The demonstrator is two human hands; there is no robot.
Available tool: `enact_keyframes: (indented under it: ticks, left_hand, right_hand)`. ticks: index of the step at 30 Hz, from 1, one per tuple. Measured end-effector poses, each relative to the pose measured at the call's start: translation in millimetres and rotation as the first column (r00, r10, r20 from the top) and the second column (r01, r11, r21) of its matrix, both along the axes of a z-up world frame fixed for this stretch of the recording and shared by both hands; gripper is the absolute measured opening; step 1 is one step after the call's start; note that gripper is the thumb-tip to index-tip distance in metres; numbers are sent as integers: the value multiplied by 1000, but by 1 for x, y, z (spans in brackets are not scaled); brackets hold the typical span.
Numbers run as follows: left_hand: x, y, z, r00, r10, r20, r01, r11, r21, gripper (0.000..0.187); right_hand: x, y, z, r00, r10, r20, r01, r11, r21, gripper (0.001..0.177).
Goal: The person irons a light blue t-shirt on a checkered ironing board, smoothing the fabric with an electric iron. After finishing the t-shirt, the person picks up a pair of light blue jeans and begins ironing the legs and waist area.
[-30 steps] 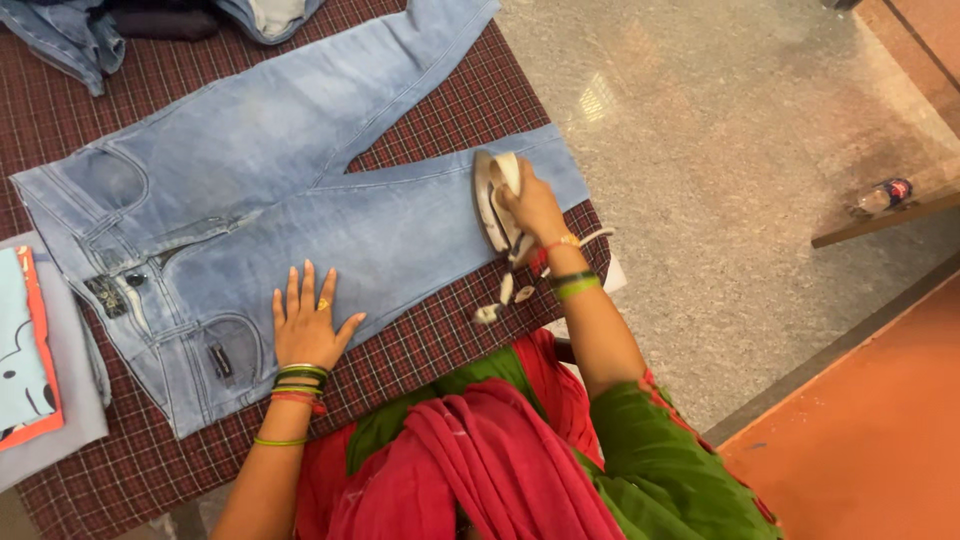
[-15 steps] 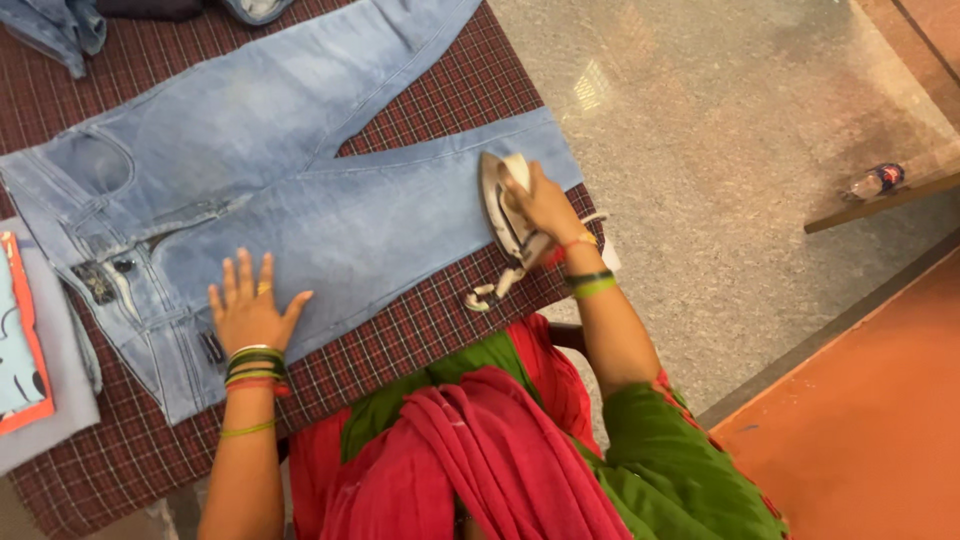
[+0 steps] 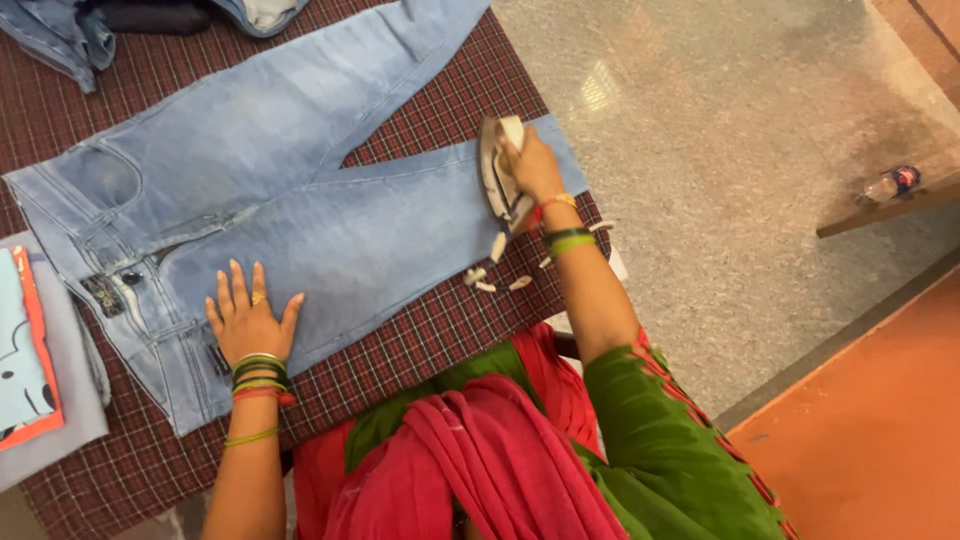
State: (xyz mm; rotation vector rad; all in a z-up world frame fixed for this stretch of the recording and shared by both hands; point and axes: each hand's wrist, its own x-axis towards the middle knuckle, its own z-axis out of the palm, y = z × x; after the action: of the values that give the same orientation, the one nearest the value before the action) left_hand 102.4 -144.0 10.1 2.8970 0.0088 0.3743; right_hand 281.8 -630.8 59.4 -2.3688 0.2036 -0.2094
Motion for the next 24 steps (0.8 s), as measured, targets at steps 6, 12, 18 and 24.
enact_keyframes:
  ticks: [6, 12, 18, 24]
  left_hand:
    - [-1, 3, -3, 1000, -12, -7, 12, 999, -30, 85]
    - [-1, 2, -2, 999, 1, -34, -1, 1000, 3, 86]
    - [2, 2, -3, 1000, -2, -28, 2, 1000, -5, 85]
    - [0, 1, -3, 1000, 5, -16, -5, 999, -34, 86]
  right_hand:
    - [-25, 2, 15, 999, 26, -22, -26, 1000, 15, 49]
    - [-84, -21, 45, 995, 13, -104, -4, 997, 80, 47]
    - [-31, -47, 12, 996, -53, -77, 56, 998, 39, 46]
    - [75, -79, -57, 971, -41, 234, 93, 972, -214, 49]
